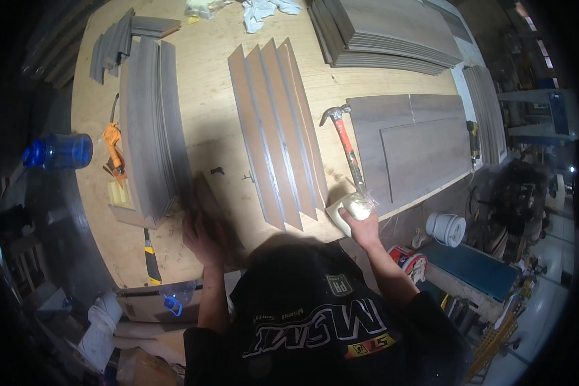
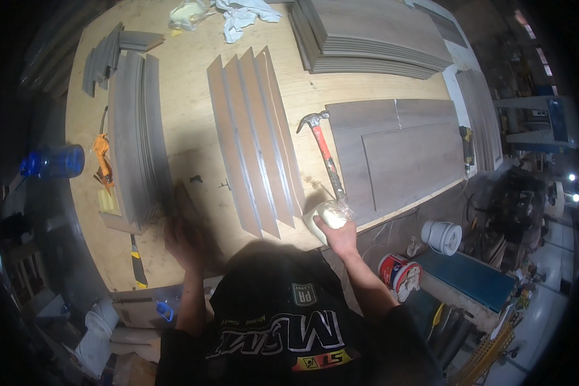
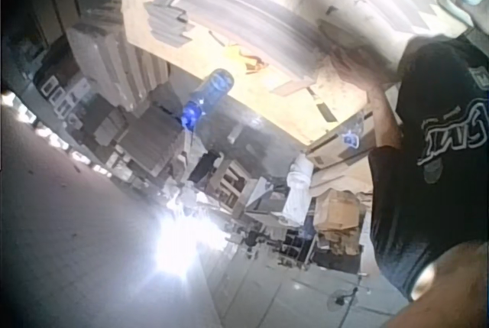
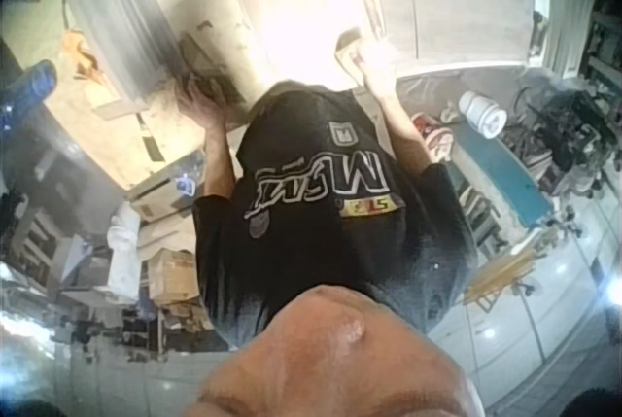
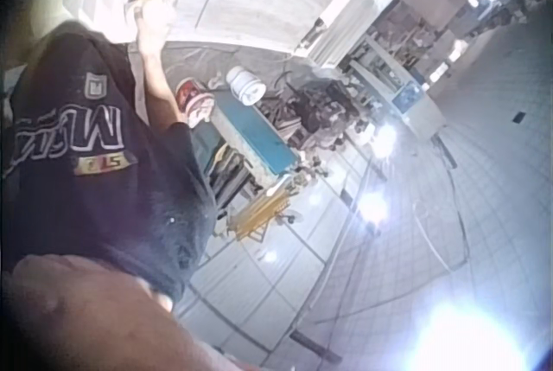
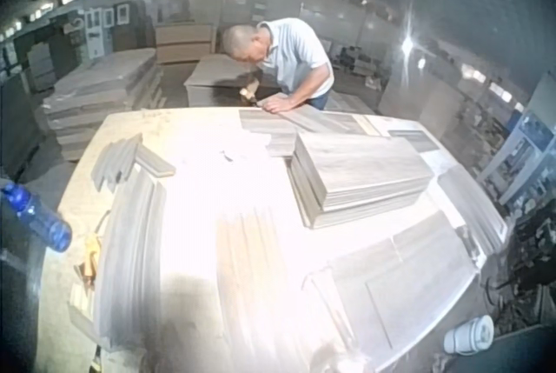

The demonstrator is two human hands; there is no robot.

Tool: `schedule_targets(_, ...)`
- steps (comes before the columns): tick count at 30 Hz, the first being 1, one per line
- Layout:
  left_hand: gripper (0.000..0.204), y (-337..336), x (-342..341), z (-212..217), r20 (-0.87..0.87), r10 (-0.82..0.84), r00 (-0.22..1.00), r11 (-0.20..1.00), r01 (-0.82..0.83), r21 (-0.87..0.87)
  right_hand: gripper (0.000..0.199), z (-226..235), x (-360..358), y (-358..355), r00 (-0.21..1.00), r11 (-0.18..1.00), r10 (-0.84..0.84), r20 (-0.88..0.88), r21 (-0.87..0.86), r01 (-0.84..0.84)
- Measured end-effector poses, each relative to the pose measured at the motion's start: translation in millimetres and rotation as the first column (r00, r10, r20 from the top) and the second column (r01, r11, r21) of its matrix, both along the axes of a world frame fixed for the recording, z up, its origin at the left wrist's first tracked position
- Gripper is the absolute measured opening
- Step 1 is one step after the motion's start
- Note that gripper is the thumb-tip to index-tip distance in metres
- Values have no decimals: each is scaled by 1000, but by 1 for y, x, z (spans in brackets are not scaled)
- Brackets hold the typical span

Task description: Assembling wooden furniture panels using adhesive and a pneumatic nail gun.

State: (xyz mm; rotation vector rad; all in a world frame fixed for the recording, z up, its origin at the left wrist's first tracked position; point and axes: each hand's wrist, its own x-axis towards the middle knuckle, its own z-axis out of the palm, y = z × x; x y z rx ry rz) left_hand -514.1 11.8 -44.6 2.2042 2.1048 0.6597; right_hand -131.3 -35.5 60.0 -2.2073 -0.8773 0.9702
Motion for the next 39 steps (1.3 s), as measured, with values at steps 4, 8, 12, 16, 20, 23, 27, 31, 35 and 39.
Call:
schedule_targets(4,56,2,-2,-3,14,-14,1000,1000,14,10,40,-6,24,2,992,997,-42,-115,52,48)
schedule_targets(8,57,6,-2,0,71,-6,997,1000,7,-2,71,30,36,52,503,926,-114,-857,92,366)
schedule_targets(12,56,10,-2,2,73,33,997,999,-31,-29,81,43,27,141,424,940,72,-903,203,273)
schedule_targets(16,53,14,0,2,77,49,996,996,-43,-76,59,0,3,235,760,919,-88,-643,241,311)
schedule_targets(20,51,8,3,3,64,77,995,995,-73,-68,51,-30,-14,312,879,873,-93,-468,386,297)
schedule_targets(23,51,3,2,-4,-25,143,989,986,-145,-82,47,-27,-27,352,934,911,-78,-347,356,209)
schedule_targets(27,49,1,-2,-13,-10,120,993,987,-121,-102,48,-41,-24,394,971,910,-42,-233,391,134)
schedule_targets(31,53,-2,-6,-18,-20,107,994,987,-109,-122,50,-45,-30,417,985,896,-26,-173,433,100)
schedule_targets(35,56,-2,-6,-12,-9,101,995,982,-101,-160,53,-48,-30,426,987,913,-59,-150,391,114)
schedule_targets(39,57,-2,-4,-3,-2,93,996,974,-91,-208,55,-54,-26,418,986,907,-54,-158,406,114)
